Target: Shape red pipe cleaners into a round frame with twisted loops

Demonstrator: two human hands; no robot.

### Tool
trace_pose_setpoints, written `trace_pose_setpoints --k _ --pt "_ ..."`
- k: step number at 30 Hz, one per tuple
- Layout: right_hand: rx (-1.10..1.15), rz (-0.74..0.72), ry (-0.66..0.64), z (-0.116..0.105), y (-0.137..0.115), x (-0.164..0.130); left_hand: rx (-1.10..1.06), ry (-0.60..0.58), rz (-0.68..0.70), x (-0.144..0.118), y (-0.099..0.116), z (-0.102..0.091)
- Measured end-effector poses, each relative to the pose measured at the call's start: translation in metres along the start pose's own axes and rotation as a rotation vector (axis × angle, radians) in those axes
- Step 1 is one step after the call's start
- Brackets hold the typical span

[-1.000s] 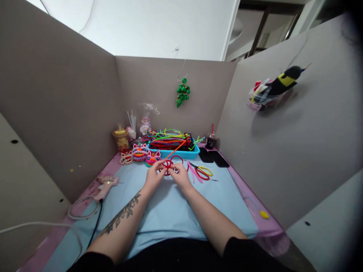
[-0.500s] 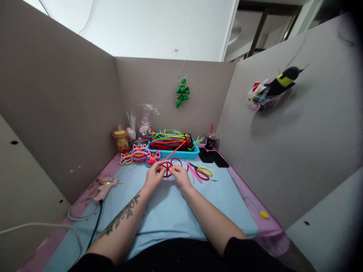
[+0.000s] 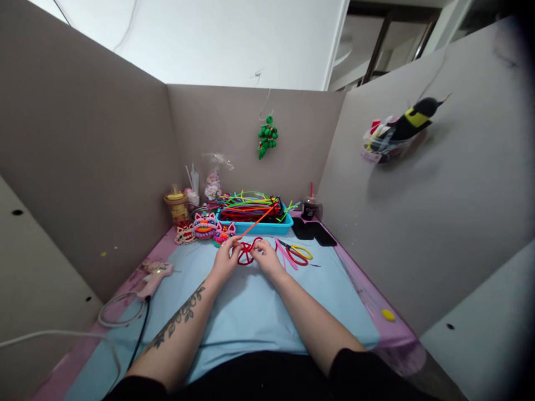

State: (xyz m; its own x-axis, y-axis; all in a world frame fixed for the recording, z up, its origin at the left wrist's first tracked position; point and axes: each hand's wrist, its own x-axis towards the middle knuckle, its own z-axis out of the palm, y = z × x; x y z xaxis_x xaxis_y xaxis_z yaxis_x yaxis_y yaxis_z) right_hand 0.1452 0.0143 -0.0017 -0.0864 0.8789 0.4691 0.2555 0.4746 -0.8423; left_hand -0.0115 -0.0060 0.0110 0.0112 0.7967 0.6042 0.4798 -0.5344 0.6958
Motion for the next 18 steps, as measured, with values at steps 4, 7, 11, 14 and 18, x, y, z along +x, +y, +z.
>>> trace_pose_setpoints --k 4,7,11,14,18 --pt "0.030 0.024 0.106 -0.002 0.001 0.001 0.054 0.157 -0.042 0.000 0.003 -0.004" --pt "0.024 0.018 0.179 -0.005 0.000 0.001 0.075 0.057 -0.054 -0.001 0.004 -0.004" --pt "0.022 0.006 0.224 -0.004 -0.001 -0.001 0.079 -0.089 -0.015 -0.004 0.001 0.003" --pt "0.028 -0.024 0.201 -0.001 -0.003 -0.002 0.059 -0.145 -0.043 -0.004 -0.001 0.006" --pt "-0.002 -0.066 0.191 0.001 -0.006 -0.003 0.052 -0.179 -0.068 -0.001 -0.003 0.004"
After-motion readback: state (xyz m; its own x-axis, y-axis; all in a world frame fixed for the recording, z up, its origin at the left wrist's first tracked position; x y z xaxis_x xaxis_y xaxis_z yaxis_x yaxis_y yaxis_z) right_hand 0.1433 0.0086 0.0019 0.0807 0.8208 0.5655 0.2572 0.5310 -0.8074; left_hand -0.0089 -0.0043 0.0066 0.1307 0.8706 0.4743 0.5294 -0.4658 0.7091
